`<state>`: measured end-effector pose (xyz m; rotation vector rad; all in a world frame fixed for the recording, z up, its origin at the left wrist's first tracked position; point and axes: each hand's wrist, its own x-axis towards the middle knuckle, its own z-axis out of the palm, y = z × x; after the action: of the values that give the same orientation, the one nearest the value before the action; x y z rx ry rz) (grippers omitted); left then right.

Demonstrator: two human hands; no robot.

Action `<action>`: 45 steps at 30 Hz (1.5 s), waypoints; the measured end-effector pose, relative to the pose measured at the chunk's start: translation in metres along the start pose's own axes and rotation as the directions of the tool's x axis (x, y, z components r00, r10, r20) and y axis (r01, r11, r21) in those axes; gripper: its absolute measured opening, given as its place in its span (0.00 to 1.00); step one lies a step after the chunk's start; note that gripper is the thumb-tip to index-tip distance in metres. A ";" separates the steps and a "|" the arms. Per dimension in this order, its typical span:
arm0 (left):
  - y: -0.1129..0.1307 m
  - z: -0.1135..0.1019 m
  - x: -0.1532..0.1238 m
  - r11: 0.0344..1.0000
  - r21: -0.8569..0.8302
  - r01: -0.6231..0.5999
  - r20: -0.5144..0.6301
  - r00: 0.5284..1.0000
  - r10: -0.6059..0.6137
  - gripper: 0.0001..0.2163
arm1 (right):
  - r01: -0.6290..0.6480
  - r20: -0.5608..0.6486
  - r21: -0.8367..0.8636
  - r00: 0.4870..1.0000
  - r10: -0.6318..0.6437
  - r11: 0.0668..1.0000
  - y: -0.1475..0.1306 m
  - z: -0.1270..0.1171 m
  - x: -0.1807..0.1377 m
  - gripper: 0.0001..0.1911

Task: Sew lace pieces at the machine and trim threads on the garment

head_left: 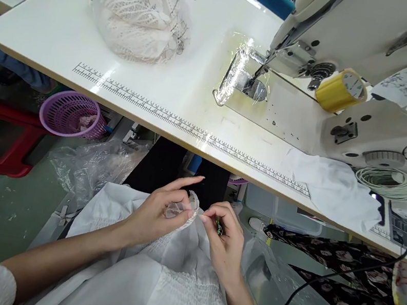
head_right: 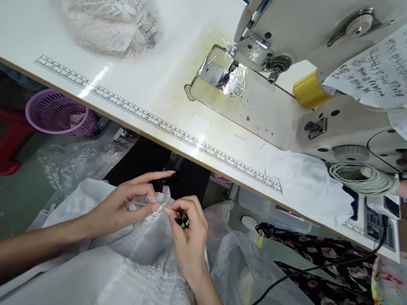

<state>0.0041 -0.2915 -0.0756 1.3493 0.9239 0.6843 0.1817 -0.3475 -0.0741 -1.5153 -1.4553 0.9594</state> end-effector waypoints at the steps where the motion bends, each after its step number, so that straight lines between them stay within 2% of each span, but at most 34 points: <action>1: 0.000 0.000 0.000 1.000 -0.009 -0.005 0.021 1.000 0.005 0.06 | 0.016 -0.015 -0.015 1.000 -0.016 1.000 0.000 0.001 0.000 0.05; 6: -0.003 0.000 0.000 0.994 0.002 0.106 0.081 0.991 -0.106 0.11 | 0.142 -0.088 -0.090 0.985 -0.150 0.986 0.000 0.004 0.003 0.07; 8: -0.005 0.000 0.000 0.988 -0.047 0.147 0.087 0.986 -0.143 0.08 | 0.150 -0.097 -0.114 0.982 -0.161 0.982 0.001 0.004 0.004 0.08; 11: -0.005 -0.001 0.002 0.975 -0.100 0.198 0.150 0.972 -0.182 0.15 | 0.167 -0.086 -0.157 0.979 -0.182 0.973 0.003 0.003 0.004 0.09; 14: -0.003 0.000 0.005 0.966 -0.052 0.254 0.233 0.944 -0.236 0.10 | 0.224 -0.075 -0.224 0.966 -0.246 0.948 0.006 0.001 0.005 0.10; 16: -0.002 0.000 0.007 0.966 -0.027 0.256 0.240 0.940 -0.242 0.10 | 0.233 -0.091 -0.231 0.961 -0.260 0.945 0.007 0.001 0.006 0.09; 18: -0.001 0.000 0.009 0.971 -0.006 0.238 0.234 0.945 -0.230 0.10 | 0.185 -0.135 -0.141 0.970 -0.204 0.973 0.007 0.002 0.006 0.07; 20: 0.000 -0.001 0.010 0.972 0.003 0.235 0.245 0.942 -0.229 0.10 | 0.068 -0.128 0.075 0.990 -0.058 0.995 0.006 0.005 0.006 0.04; 23: 0.001 -0.003 0.010 0.965 -0.028 0.259 0.296 0.925 -0.240 0.08 | -0.147 0.063 0.421 0.989 0.133 0.895 0.006 0.007 0.006 0.06; 25: 0.003 -0.006 0.010 0.966 -0.036 0.256 0.326 0.917 -0.231 0.07 | -0.209 0.135 0.486 0.977 0.164 0.848 0.007 0.003 0.009 0.08; 27: 0.005 -0.009 0.009 0.964 -0.033 0.263 0.358 0.904 -0.235 0.09 | -0.190 0.098 0.429 0.982 0.164 0.883 0.008 -0.007 0.015 0.09; 31: 0.011 -0.016 0.008 0.964 0.005 0.267 0.344 0.904 -0.253 0.12 | -0.097 -0.036 0.150 0.994 0.103 0.984 0.003 -0.031 0.027 0.07; 33: 0.014 -0.017 0.009 0.972 0.050 0.232 0.306 0.922 -0.236 0.12 | -0.065 0.020 0.060 0.998 0.064 0.996 -0.002 -0.036 0.029 0.04; 36: 0.016 -0.017 0.010 0.975 0.075 0.208 0.307 0.926 -0.220 0.12 | -0.044 0.251 0.027 0.967 0.036 0.999 -0.007 -0.034 0.027 0.13; 38: 0.017 -0.017 0.011 0.975 0.075 0.207 0.319 0.922 -0.220 0.12 | -0.046 0.323 0.023 0.946 0.036 0.999 -0.007 -0.030 0.025 0.09; 40: 0.018 -0.018 0.013 0.975 0.087 0.207 0.333 0.916 -0.224 0.12 | -0.057 0.299 0.032 0.953 0.045 0.998 -0.005 -0.027 0.023 0.06; 45: 0.015 -0.020 0.016 0.972 0.136 0.189 0.351 0.909 -0.226 0.10 | -0.074 0.243 0.079 0.969 0.053 0.994 -0.005 -0.026 0.022 0.08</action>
<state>-0.0038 -0.2657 -0.0629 1.3827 0.7912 0.2126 0.2046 -0.3262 -0.0598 -1.4272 -1.5177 1.2652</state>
